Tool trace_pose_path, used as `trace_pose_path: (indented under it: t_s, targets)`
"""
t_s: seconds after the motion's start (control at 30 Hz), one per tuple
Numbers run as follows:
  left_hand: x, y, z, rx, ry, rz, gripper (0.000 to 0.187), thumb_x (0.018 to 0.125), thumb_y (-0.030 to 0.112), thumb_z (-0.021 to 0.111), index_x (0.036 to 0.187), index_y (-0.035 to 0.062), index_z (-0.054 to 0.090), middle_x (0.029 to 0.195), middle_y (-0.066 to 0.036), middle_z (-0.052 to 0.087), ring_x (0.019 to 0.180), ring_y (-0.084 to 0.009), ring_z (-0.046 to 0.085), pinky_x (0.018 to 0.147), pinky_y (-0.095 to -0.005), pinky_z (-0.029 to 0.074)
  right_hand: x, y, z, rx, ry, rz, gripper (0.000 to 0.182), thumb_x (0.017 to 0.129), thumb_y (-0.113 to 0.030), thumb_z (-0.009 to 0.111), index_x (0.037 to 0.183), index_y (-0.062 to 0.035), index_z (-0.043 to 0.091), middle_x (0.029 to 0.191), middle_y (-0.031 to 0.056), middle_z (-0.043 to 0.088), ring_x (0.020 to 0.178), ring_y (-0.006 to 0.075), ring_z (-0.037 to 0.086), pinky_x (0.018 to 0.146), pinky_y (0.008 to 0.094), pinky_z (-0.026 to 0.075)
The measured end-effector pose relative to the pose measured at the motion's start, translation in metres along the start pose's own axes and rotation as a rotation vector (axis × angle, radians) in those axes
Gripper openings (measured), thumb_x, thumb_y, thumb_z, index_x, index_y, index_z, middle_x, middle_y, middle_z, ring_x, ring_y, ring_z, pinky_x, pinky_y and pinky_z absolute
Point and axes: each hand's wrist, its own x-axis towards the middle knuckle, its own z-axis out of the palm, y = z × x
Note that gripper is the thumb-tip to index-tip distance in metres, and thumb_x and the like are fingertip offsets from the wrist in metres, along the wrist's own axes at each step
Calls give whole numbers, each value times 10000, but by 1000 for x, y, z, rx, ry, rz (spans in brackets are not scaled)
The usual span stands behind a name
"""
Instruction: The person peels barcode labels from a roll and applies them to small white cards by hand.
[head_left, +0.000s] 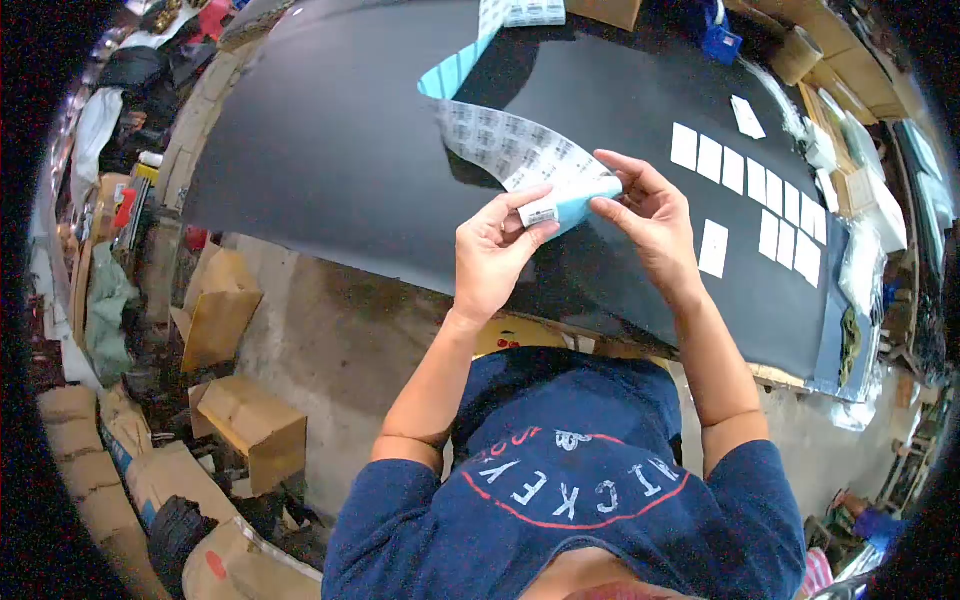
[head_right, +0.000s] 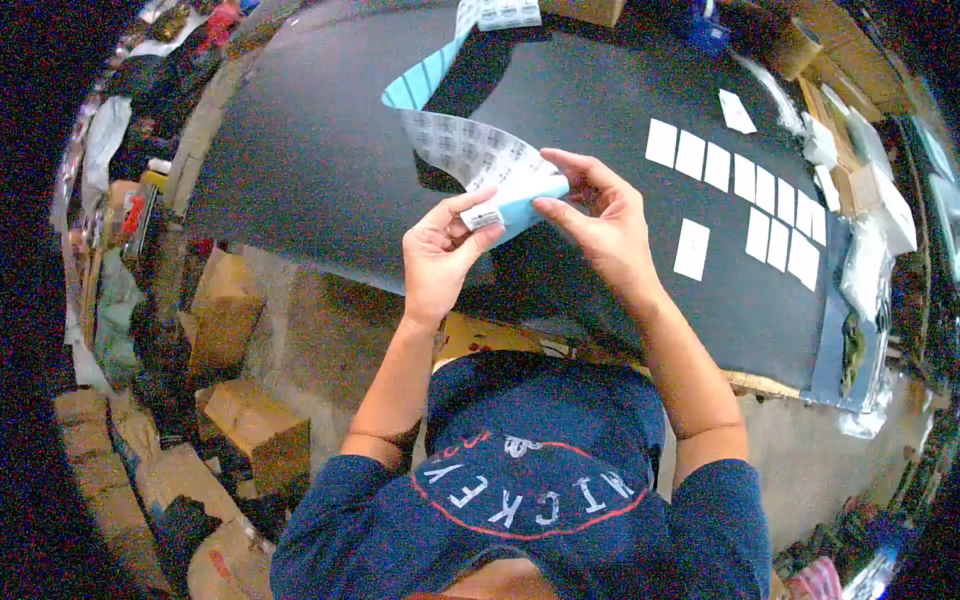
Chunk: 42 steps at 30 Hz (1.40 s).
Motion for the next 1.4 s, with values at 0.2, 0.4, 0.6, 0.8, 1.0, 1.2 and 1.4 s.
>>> trace_pose_path:
  t_s: [0.2,0.4,0.6,0.8,1.0,1.2,1.4]
  targets:
    - [-1,-12,-11,-35,46,0,245,831,-51,646,1075,-33,650,977,-85,685,865,-103,630,800,-230,506,-8,9,3,87,14,153,432,766,-46,727,1180,-47,607,1005,37,629,902,116,570,832,257,458]
    - [1,-7,-8,58,4,45,169,830,-59,636,988,-28,689,926,-55,691,828,-77,620,743,-213,500,-3,-15,8,-713,-39,-516,330,677,-93,754,995,-141,682,1028,66,592,1043,273,508,918,397,386]
    - [-2,2,-3,245,8,50,169,844,-69,601,991,-43,681,855,-38,683,778,-50,584,697,-195,476,7,-17,14,-769,-183,-606,236,683,-53,708,905,-117,664,877,43,574,927,244,532,945,407,340]
    - [-1,-10,-4,237,-13,61,222,824,-102,586,1014,-32,676,928,-55,683,844,-78,602,758,-211,484,5,-15,15,-809,-185,-634,224,675,-17,686,877,-109,658,841,40,569,904,234,541,987,439,320]
    - [-2,-5,0,290,-34,98,233,816,-112,583,1019,-42,671,941,-57,687,870,-87,609,794,-224,488,0,-15,16,-855,-159,-609,203,674,-13,694,851,-98,642,825,34,572,917,217,549,1035,473,287]
    - [-1,-1,0,397,-39,107,213,823,-107,581,1005,-45,673,930,-58,688,850,-85,611,767,-217,489,0,-17,14,-830,-168,-623,177,689,-34,707,835,-104,637,819,30,569,894,216,553,1036,474,282]
    - [2,-1,2,392,-43,92,200,837,-82,594,1019,-46,669,934,-50,685,841,-78,607,750,-211,489,1,-16,11,-859,-125,-678,163,681,-43,710,810,-114,640,807,19,572,860,200,562,1040,486,284]
